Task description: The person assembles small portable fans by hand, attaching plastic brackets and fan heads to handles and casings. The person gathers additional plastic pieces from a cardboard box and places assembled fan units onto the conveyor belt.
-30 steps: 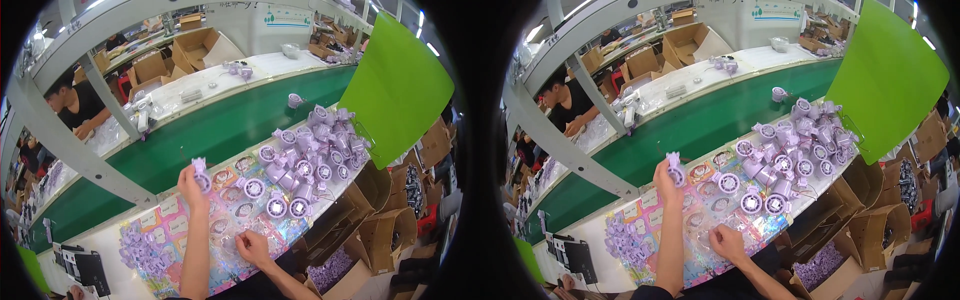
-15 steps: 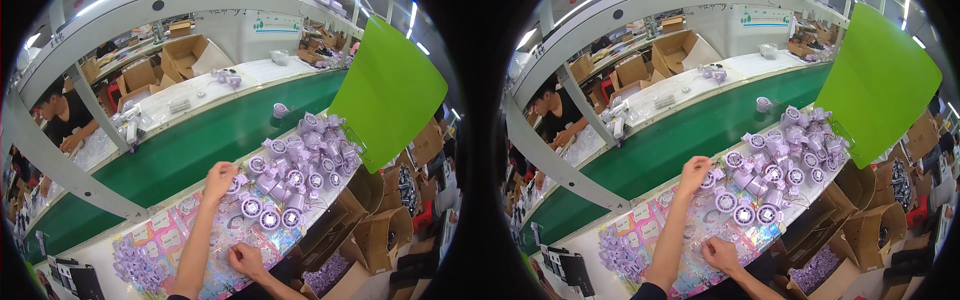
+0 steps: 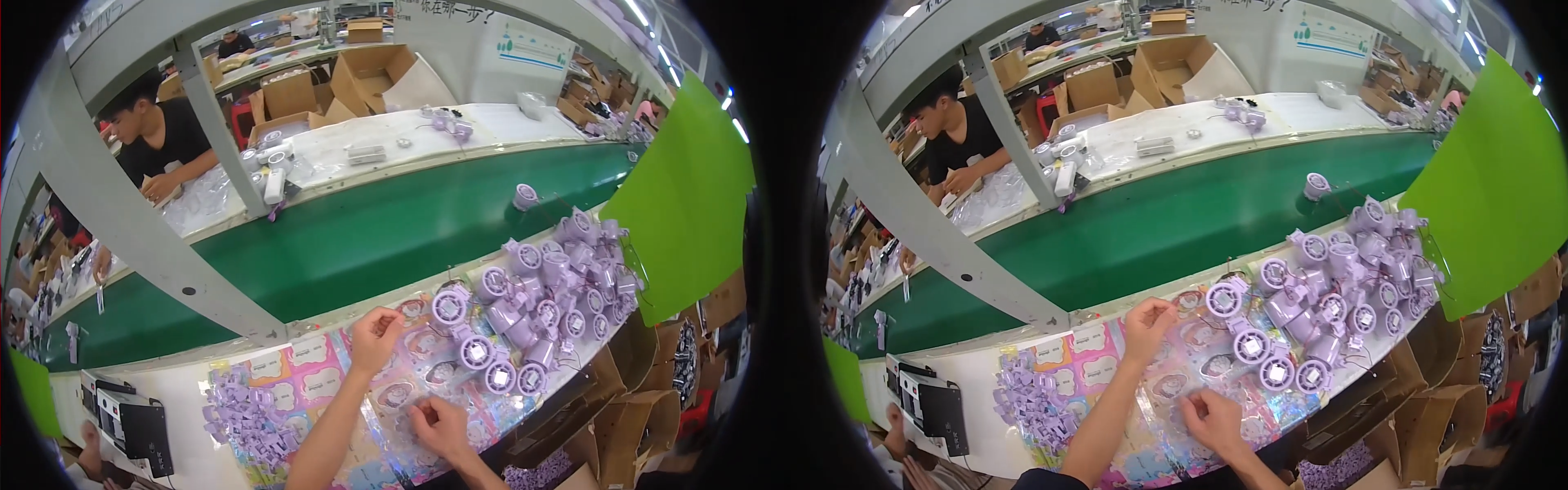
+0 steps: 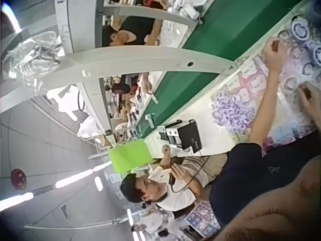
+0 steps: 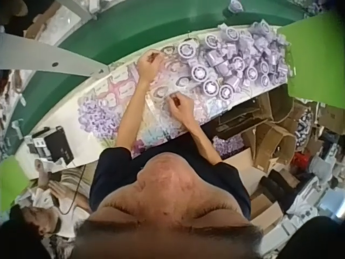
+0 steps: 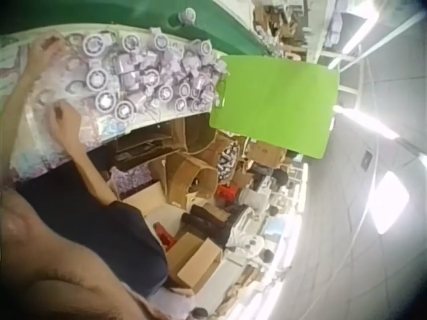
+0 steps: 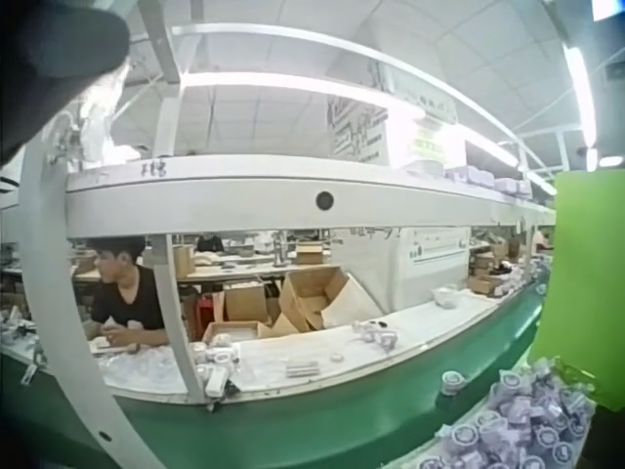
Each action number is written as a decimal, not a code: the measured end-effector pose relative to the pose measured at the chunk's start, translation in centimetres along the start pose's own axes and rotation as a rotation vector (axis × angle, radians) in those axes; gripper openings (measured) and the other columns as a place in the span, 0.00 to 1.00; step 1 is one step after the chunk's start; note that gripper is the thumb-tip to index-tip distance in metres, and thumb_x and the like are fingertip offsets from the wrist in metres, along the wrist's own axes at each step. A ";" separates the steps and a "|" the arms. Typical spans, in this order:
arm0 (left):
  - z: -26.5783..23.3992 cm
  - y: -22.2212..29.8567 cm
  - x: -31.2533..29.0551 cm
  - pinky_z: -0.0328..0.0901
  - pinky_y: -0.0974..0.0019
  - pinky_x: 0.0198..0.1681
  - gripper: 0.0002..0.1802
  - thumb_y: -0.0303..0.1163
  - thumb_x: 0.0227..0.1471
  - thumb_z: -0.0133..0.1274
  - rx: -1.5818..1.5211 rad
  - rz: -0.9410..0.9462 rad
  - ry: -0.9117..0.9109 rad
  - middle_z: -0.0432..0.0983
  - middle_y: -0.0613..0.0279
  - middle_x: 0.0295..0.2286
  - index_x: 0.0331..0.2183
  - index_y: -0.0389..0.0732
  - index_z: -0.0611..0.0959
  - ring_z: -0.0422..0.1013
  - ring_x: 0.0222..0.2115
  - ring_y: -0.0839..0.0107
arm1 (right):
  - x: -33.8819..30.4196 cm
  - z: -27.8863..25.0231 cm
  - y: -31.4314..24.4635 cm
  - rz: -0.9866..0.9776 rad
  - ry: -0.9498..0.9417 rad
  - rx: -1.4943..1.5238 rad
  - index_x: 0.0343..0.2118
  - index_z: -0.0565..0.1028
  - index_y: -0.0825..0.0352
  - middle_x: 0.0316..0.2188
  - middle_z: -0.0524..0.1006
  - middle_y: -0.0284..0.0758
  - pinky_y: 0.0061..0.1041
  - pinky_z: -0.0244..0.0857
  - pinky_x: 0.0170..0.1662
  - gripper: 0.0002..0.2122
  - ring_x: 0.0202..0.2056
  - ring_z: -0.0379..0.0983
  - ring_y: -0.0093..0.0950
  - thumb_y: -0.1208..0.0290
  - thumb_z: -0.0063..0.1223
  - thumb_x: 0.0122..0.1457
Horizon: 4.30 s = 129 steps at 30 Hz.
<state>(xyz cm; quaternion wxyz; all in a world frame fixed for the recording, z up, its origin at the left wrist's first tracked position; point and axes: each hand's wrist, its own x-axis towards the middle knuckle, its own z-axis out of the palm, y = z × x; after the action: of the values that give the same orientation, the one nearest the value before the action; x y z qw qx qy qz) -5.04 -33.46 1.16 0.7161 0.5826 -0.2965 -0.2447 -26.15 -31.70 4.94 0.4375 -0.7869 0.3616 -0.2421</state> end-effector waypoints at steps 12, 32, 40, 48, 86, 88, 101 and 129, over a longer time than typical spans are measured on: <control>-0.8 1.1 0.8 0.71 0.64 0.39 0.29 0.49 0.65 0.38 -0.135 -0.025 0.219 0.79 0.54 0.31 0.34 0.31 0.81 0.76 0.33 0.65 | 16.0 9.4 -2.5 -0.074 -0.238 0.936 0.22 0.71 0.71 0.21 0.70 0.25 0.19 0.56 0.28 0.16 0.26 0.63 0.15 0.67 0.47 0.65; -0.3 1.1 0.2 0.58 0.74 0.23 0.23 0.42 0.62 0.43 0.080 0.022 0.360 0.74 0.64 0.21 0.23 0.36 0.78 0.65 0.20 0.80 | 15.4 9.0 -2.8 -0.171 -0.324 0.830 0.28 0.72 0.70 0.23 0.69 0.29 0.23 0.60 0.30 0.13 0.28 0.65 0.19 0.64 0.56 0.61; 0.4 1.2 0.7 0.63 0.72 0.27 0.18 0.39 0.62 0.49 -0.051 -0.117 0.347 0.75 0.64 0.22 0.26 0.35 0.79 0.68 0.23 0.78 | 16.4 8.4 -2.2 -0.257 -0.274 0.823 0.27 0.73 0.71 0.19 0.69 0.27 0.20 0.58 0.25 0.10 0.23 0.64 0.16 0.69 0.57 0.59; -0.4 -0.7 0.0 0.65 0.72 0.29 0.18 0.38 0.62 0.49 -0.049 -0.067 0.360 0.76 0.63 0.23 0.26 0.35 0.79 0.70 0.25 0.77 | 15.6 8.9 -2.3 -0.160 -0.337 0.830 0.27 0.72 0.69 0.22 0.69 0.27 0.20 0.58 0.28 0.10 0.26 0.64 0.17 0.67 0.57 0.59; 1.8 1.7 0.6 0.62 0.72 0.25 0.04 0.28 0.57 0.55 0.093 -0.198 0.232 0.75 0.69 0.25 0.34 0.38 0.80 0.66 0.21 0.83 | 11.4 8.1 -7.7 -0.971 0.056 0.041 0.32 0.73 0.66 0.29 0.73 0.35 0.33 0.65 0.37 0.13 0.31 0.71 0.34 0.81 0.63 0.42; 1.8 0.4 0.8 0.66 0.71 0.26 0.04 0.26 0.53 0.59 0.201 0.084 0.169 0.76 0.64 0.24 0.30 0.37 0.81 0.71 0.23 0.78 | 8.6 10.1 -9.7 -0.931 -0.271 0.072 0.37 0.74 0.66 0.34 0.73 0.37 0.34 0.67 0.42 0.15 0.36 0.72 0.38 0.77 0.63 0.43; 0.4 0.3 0.1 0.66 0.71 0.26 0.06 0.27 0.56 0.58 0.080 0.051 0.153 0.78 0.62 0.22 0.32 0.34 0.81 0.72 0.22 0.79 | 7.2 17.7 -9.6 -0.852 -0.524 -0.017 0.47 0.77 0.60 0.31 0.71 0.36 0.35 0.70 0.38 0.18 0.36 0.73 0.36 0.76 0.57 0.51; 14.9 1.6 20.1 0.66 0.46 0.53 0.36 0.32 0.43 0.61 1.240 0.540 -0.250 0.63 0.47 0.53 0.55 0.51 0.71 0.62 0.55 0.44 | 2.7 -2.4 3.5 -0.588 0.036 -0.397 0.45 0.76 0.66 0.44 0.76 0.35 0.28 0.73 0.38 0.17 0.40 0.76 0.30 0.78 0.54 0.50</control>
<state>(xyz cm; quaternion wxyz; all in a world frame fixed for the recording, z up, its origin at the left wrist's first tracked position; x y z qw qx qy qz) -1.45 -57.39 7.73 0.2468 0.7577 -0.5972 0.0917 -27.40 -36.34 3.28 0.1810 -0.9226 0.1674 -0.2966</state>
